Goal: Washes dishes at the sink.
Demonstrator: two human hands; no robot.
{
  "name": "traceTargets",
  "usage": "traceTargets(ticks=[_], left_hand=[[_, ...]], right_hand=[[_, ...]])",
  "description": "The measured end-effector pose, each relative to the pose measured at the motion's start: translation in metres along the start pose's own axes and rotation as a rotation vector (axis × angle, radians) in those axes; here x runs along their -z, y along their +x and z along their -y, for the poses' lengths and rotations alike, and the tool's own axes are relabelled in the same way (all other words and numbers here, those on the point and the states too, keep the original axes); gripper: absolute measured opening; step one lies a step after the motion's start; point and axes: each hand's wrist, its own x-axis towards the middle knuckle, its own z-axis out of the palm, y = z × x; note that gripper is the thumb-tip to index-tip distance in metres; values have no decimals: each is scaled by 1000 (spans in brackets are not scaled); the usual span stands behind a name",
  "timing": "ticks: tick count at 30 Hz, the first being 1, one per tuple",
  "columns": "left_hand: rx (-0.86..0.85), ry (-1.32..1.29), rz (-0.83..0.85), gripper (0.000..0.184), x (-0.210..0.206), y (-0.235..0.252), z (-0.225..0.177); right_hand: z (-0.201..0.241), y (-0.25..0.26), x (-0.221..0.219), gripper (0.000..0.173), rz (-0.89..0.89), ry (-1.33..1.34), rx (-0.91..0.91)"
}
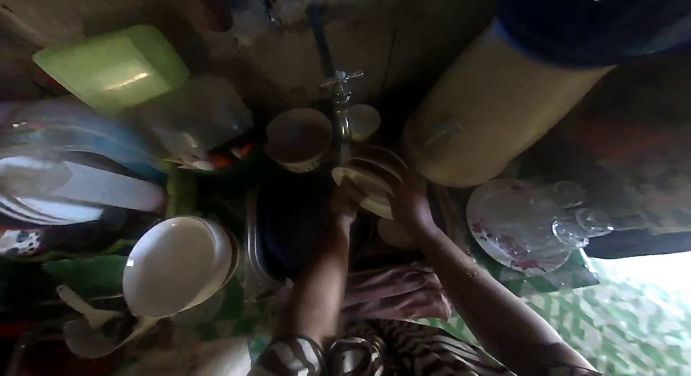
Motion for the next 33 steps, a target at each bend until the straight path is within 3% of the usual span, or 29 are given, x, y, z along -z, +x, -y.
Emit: traceTargets(ticks=[3,13,16,18,25,33], left_hand=[[-107,160,-14,55,6,-1,-5],[-230,-217,-295,49,60,-12,-31],[-262,-251,-406,50,70,-23,-37],[-280,-258,-432,48,71,-28,-39],[-248,-364,-372,48,57,-24,-31],[-181,-304,-172,38,2,-13,-20]], right_hand=[[-8,-4,-4,40,-40,89,-7],[9,39,-57,37,50,204,348],[26,63,-53,32,236,212,214],[35,76,-48,37,343,212,130],[38,67,-36,27,263,173,339],[-12,54,2,36,48,42,405]])
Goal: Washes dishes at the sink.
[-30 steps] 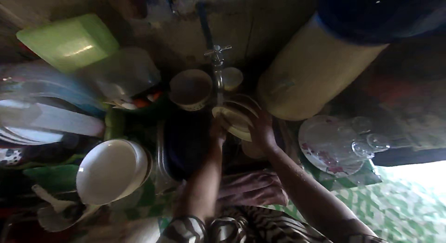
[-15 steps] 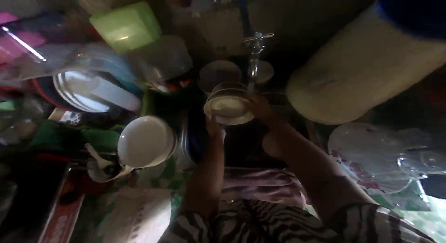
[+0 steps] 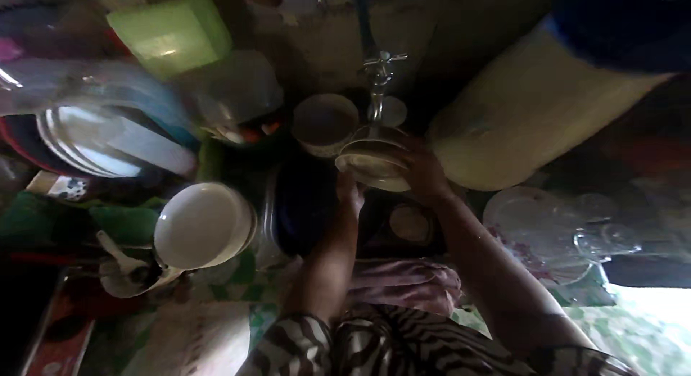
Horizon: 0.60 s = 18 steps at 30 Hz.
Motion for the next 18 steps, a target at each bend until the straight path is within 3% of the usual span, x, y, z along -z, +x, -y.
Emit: traceTargets(ticks=[5,8,13,18], left_hand=[[14,45,63,40,-19,-1,7],[-7,66,65,40,-9,5,2],[-82,25,-89,40,26,5,-22],[-151,1,-196,40,59,4,-43]], right_hand=[[-7,-14,18,36,-78,27,-53],[-7,-13,10,34,-82,47,-97],[9,10,-25,33,-35,151,37],[33,28,-52,28,100,196,-98]])
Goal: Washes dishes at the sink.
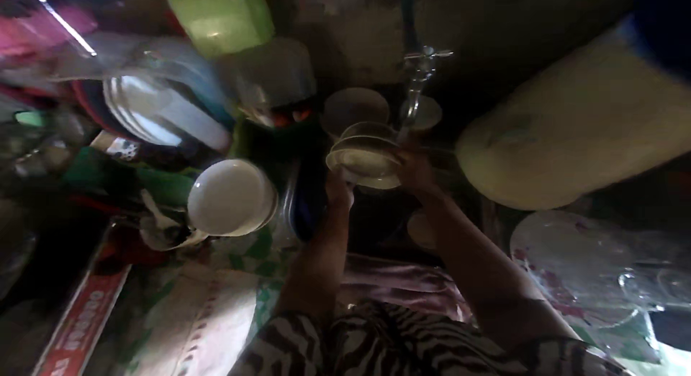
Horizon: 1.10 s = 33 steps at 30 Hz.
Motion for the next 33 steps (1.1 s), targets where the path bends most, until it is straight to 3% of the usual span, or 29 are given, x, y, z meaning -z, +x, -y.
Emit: traceTargets(ticks=[9,16,19,24,26,30,33], left_hand=[[-26,68,-18,43,-8,0,-7],[30,25,-8,48,-22,-4,5],[45,20,9,46,-30,-9,6],[72,99,133,45,-29,-30,20],[109,203,204,49,-17,-39,31],[212,171,165,48,-2,-51,56],[116,73,222,38,-1,-70,38]], right_hand=[[-19,2,0,28,-94,172,7],[-21,-1,7,27,-89,92,69],[-26,-9,14,27,-158,45,174],[-33,-36,33,27,-201,-54,289],[-38,-52,33,25,-202,-51,255],[-15,-82,25,30,-61,48,-54],[12,-88,21,29,-28,-36,189]])
